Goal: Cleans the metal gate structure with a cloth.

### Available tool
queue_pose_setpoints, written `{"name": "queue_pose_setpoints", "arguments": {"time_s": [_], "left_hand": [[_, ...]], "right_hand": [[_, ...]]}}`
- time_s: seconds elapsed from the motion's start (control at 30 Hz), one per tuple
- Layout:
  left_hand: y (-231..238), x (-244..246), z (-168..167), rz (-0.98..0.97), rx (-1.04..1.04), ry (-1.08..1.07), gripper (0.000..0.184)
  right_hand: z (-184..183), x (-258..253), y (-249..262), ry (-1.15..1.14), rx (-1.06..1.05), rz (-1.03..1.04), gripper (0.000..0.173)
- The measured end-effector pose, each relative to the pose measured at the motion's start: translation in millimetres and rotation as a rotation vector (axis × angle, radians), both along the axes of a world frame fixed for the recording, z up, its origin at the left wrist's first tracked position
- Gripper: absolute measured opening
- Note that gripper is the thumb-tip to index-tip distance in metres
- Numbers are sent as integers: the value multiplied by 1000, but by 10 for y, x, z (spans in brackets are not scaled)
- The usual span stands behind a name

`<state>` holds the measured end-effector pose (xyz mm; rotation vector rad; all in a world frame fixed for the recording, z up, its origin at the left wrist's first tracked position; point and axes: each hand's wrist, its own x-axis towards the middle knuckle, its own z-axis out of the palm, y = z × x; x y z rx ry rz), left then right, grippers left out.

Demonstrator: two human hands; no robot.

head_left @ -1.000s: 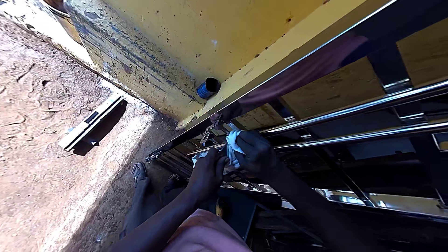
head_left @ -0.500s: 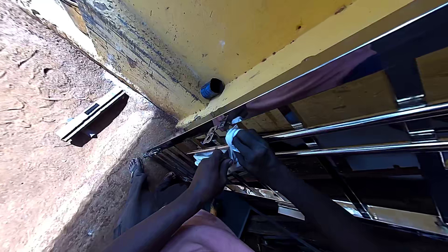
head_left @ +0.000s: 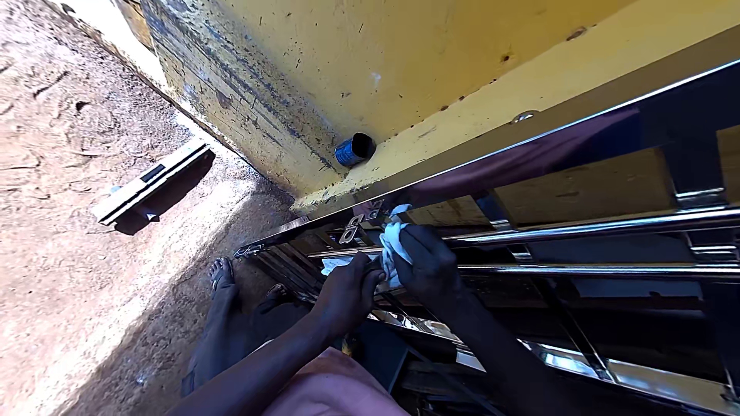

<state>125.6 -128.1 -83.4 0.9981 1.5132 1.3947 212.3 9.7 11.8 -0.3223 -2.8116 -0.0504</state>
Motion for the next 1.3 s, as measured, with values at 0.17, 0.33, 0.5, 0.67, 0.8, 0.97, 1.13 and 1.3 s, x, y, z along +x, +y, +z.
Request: {"name": "queue_pose_setpoints", "arguments": {"time_s": [0.17,0.33,0.5,0.67,0.8,0.97,1.13,1.3], "left_hand": [[156,21,-428,82,77,-21,34],[225,63,-561,195,-3,-137,28],[226,104,-526,239,3,-208,21],[204,82,-521,207,-50,-180,27],[157,92,-518,199,-82,-172,28],[-6,128,-445,206,-33,-111,37],[-132,116,-323,170,-45,-101,44],[-123,83,-292,149,-65,-99,43]], "right_hand": [[48,-44,-94,-36,-1,-95,18],[-79,-49,-86,40,-24,-97,20],[-35,20,-101,8,73,-81,20],[-125,-63,-42,77,83,-1,18],[-115,39,-2,58,103,35,16],[-112,-28,18,31,107,62,19],[-54,27,28,10,115,61,18],[-63,-51,11,12,72,50,20]]}}
